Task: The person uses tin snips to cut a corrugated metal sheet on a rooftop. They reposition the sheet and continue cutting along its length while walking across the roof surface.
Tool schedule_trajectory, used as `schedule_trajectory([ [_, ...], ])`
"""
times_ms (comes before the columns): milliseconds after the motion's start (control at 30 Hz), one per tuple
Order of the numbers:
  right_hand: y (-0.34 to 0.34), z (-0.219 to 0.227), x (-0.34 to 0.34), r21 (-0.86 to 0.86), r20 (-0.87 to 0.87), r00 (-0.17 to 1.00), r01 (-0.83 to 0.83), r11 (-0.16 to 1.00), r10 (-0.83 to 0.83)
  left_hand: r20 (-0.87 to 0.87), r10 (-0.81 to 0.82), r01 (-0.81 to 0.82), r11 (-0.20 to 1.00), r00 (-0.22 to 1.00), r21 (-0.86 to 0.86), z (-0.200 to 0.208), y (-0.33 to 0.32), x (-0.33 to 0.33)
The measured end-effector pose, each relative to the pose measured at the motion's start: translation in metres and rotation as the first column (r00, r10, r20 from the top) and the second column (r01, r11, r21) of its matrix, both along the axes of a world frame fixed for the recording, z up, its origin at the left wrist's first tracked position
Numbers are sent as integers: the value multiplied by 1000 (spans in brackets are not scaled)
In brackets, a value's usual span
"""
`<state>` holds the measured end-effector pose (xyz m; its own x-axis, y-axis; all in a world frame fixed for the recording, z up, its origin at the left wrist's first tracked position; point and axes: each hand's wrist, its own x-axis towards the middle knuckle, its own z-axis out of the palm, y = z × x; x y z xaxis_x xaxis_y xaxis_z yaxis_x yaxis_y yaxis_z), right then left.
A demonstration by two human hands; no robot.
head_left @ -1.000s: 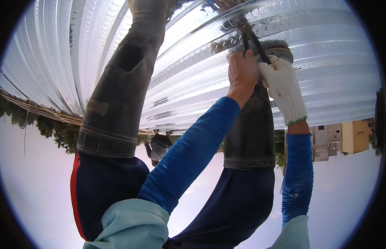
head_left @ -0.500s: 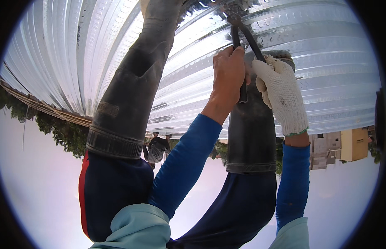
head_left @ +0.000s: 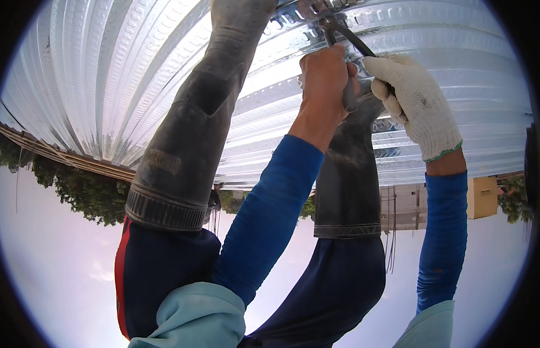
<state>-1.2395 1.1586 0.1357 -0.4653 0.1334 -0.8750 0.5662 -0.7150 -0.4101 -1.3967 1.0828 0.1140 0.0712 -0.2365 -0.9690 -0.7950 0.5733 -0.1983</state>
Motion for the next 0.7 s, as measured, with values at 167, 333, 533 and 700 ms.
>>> schedule_trajectory([
  [167,-2,3,-1,-127,214,965,184,975,-155,40,30,-29,999,999,-20,3,9,-9],
  [333,7,15,-28,-86,293,949,144,986,-114,84,59,-60,998,995,9,4,10,-10],
  [533,-19,-1,-26,827,131,861,-368,425,491,18,49,-49,998,999,-32,1,6,-1],
  [700,7,12,-34,284,157,906,-423,861,393,44,18,-19,999,999,30,3,-7,-9],
])
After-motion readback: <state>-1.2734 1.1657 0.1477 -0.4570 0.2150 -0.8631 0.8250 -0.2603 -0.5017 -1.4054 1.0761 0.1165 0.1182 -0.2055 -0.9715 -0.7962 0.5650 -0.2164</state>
